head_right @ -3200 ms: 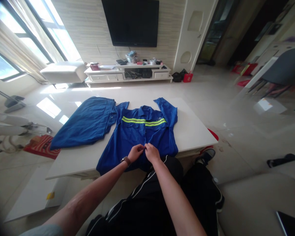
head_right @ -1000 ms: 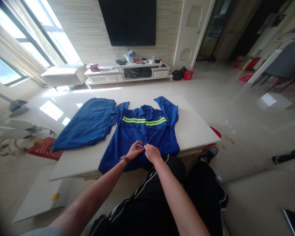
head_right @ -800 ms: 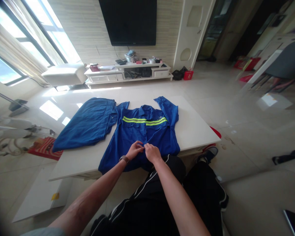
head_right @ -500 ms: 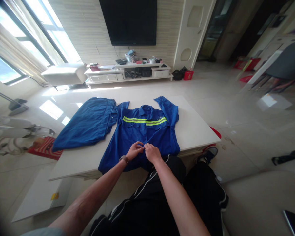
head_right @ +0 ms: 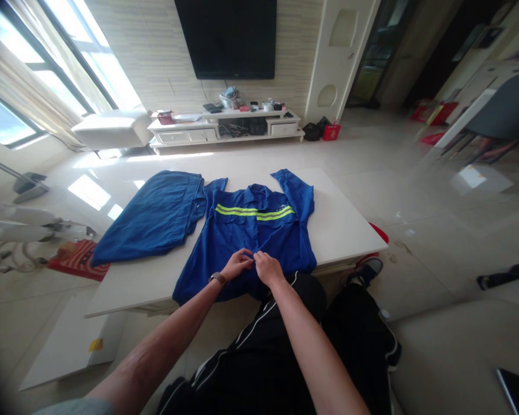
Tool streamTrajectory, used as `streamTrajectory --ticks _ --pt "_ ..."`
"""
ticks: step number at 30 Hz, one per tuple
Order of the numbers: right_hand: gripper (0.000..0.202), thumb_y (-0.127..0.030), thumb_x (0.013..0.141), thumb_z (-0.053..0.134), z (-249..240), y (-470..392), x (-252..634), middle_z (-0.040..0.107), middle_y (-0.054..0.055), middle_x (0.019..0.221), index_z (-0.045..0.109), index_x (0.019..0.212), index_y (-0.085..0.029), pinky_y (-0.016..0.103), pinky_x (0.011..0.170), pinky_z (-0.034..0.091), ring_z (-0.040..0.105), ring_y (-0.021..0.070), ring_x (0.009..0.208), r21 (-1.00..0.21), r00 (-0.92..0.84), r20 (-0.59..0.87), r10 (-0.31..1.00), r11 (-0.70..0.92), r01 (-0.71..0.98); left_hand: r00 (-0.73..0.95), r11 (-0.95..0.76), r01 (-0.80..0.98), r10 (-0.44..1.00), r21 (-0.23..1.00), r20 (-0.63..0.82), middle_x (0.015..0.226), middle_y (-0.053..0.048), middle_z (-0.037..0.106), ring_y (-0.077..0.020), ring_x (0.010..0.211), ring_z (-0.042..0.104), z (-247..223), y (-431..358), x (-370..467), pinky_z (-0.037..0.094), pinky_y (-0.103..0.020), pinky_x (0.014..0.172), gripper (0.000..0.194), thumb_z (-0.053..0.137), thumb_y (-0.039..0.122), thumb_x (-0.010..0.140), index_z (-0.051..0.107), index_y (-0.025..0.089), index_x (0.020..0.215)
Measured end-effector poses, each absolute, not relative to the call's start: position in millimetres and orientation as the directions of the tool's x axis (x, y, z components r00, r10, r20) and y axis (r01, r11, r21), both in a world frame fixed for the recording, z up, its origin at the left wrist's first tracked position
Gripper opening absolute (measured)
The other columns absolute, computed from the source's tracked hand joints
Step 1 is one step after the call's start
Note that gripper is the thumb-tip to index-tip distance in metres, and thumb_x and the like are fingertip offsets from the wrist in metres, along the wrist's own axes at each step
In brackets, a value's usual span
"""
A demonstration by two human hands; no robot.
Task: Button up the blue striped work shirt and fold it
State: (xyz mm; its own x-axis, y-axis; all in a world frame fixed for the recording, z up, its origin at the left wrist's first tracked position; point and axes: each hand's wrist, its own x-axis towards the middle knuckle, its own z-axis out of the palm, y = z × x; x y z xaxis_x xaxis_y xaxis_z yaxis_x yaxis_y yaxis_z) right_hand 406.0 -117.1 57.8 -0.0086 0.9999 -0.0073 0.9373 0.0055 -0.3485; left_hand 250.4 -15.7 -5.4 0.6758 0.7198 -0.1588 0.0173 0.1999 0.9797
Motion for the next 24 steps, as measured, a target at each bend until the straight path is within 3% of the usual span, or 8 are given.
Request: streamTrajectory --ticks 14,24 --pt "0.015 -0.025 0.102 0.049 56.8 -119.9 409.4 0.069 0.004 0.106 0.064 0.107 -0.025 0.025 0.079 0.044 0.063 0.0179 0.101 -0.445 0.088 0.055 0.995 -0.054 0.894 0.617 0.284 -0.021 0.758 0.958 -0.211 0.068 0.003 0.070 -0.0135 0.060 0.067 -1.5 -13.0 251.0 0.055 -0.027 0.064 0.052 0.092 0.040 0.063 0.060 0.019 0.098" --pt "0.032 -0.023 0.101 0.049 55.7 -119.6 410.7 0.072 0.004 0.123 0.069 0.126 -0.028 0.026 0.096 0.048 0.065 0.0183 0.113 -0.539 0.062 0.089 0.994 -0.004 0.842 0.568 0.327 -0.108 0.795 0.939 -0.212 0.068 0.004 0.064 -0.0119 0.062 0.063 -3.2 -9.5 246.4 0.049 -0.024 0.064 0.052 0.089 0.042 0.065 0.059 0.019 0.101"
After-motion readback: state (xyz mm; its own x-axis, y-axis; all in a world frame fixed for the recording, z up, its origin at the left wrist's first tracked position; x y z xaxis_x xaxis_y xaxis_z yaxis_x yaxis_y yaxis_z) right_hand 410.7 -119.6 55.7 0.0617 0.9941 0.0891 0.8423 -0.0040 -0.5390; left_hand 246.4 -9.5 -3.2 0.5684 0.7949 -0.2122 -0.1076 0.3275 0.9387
